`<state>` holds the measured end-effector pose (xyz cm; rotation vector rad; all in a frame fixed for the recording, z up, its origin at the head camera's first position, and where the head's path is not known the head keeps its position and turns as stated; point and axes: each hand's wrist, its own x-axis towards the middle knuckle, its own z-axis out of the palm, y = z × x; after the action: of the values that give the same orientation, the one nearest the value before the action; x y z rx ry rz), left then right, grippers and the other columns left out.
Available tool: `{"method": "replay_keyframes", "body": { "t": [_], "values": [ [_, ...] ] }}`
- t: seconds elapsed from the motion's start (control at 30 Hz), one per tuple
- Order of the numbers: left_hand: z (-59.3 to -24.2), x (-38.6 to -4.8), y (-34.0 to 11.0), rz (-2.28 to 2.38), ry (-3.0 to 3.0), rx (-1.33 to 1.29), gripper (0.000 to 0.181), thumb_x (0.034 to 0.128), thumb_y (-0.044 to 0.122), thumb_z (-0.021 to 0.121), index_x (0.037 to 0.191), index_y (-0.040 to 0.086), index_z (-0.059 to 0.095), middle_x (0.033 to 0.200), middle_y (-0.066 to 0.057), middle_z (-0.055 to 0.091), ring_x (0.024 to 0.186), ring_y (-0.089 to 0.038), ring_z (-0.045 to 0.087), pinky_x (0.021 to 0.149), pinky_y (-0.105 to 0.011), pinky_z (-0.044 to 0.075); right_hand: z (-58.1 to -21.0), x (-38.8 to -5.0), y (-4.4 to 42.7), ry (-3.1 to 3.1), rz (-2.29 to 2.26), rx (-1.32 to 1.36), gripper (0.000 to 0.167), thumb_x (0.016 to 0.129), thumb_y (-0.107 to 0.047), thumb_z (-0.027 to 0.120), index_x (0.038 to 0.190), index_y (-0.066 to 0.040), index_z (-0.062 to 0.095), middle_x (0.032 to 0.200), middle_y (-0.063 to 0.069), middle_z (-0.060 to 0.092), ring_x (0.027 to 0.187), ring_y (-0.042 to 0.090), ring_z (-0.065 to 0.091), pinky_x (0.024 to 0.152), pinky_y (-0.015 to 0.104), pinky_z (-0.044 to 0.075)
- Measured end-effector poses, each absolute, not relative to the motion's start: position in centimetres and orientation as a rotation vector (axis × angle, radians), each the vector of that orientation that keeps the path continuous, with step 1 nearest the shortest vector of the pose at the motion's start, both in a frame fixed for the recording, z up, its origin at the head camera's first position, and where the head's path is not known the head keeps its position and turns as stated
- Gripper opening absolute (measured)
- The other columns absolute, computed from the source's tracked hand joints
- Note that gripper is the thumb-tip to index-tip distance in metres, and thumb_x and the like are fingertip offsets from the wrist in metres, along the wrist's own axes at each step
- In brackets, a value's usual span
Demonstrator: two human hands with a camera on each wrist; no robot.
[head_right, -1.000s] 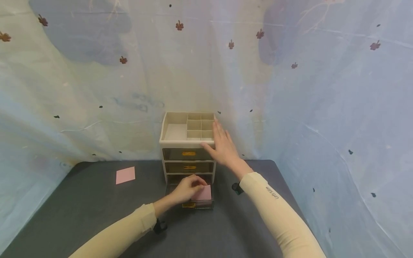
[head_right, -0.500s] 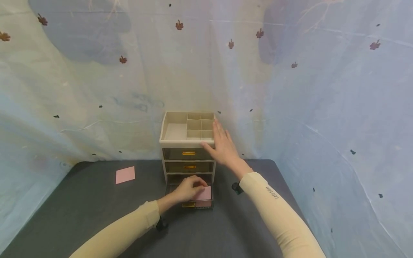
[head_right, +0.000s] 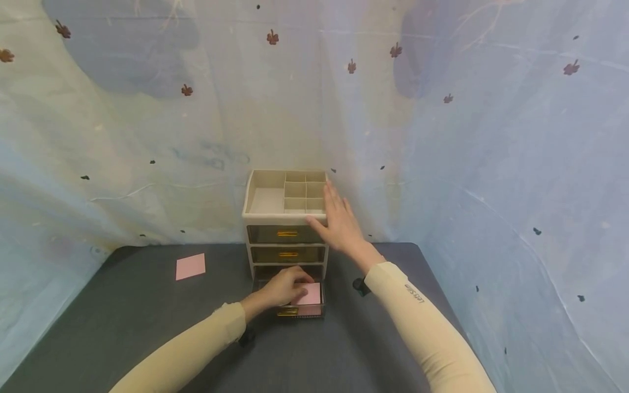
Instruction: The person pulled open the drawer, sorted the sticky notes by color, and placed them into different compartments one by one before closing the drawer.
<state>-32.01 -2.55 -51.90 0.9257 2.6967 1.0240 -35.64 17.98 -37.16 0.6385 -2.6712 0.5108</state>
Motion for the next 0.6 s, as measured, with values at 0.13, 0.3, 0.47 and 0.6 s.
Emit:
{"method": "replay_keyframes", "body": {
  "t": [0.13, 0.3, 0.47, 0.6],
  "values": [
    [-52.10, -32.19, -2.77, 0.991, 2.695, 0.952, 0.026, 0.0952, 0.011, 0.077, 0.121, 0.010, 0.076, 0.115, 0.000, 0.069, 0.097, -0.012, 0.066, 0.084, -0.030, 0.057, -37.16, -35.69, 17.98, -2.669, 0.507, 0.639, 0.096, 0.106, -0.066, 0.041, 0.166, -0.005, -0.004, 0.175, 0.007, -0.006, 0.161, 0.029, 0.006, 0.127, 0.058, 0.013],
    [-52.31, -32.41, -2.84, 0.965, 2.673, 0.973, 0.027, 0.0938, 0.011, 0.078, 0.121, 0.008, 0.076, 0.114, -0.003, 0.070, 0.090, -0.009, 0.063, 0.083, -0.030, 0.056, -37.18, -35.72, 17.94, -2.670, 0.499, 0.637, 0.096, 0.106, -0.066, 0.041, 0.166, -0.006, -0.004, 0.175, 0.008, -0.005, 0.161, 0.028, 0.005, 0.127, 0.058, 0.014],
    [-52.23, -32.51, -2.84, 0.966, 2.647, 0.958, 0.028, 0.0937, 0.010, 0.078, 0.121, 0.008, 0.076, 0.114, -0.004, 0.069, 0.081, -0.007, 0.059, 0.079, -0.029, 0.054, -37.11, -35.68, 17.92, -2.672, 0.502, 0.638, 0.095, 0.106, -0.062, 0.044, 0.166, -0.006, -0.004, 0.175, 0.007, -0.006, 0.161, 0.027, 0.004, 0.127, 0.058, 0.013],
    [-52.48, -32.68, -2.81, 0.959, 2.644, 0.950, 0.028, 0.0935, 0.011, 0.079, 0.122, 0.009, 0.076, 0.113, -0.003, 0.068, 0.078, -0.005, 0.058, 0.078, -0.027, 0.054, -37.05, -35.59, 17.95, -2.681, 0.509, 0.631, 0.095, 0.107, -0.058, 0.047, 0.166, -0.006, -0.005, 0.175, 0.007, -0.007, 0.161, 0.027, 0.004, 0.128, 0.057, 0.012]
  ]
}}
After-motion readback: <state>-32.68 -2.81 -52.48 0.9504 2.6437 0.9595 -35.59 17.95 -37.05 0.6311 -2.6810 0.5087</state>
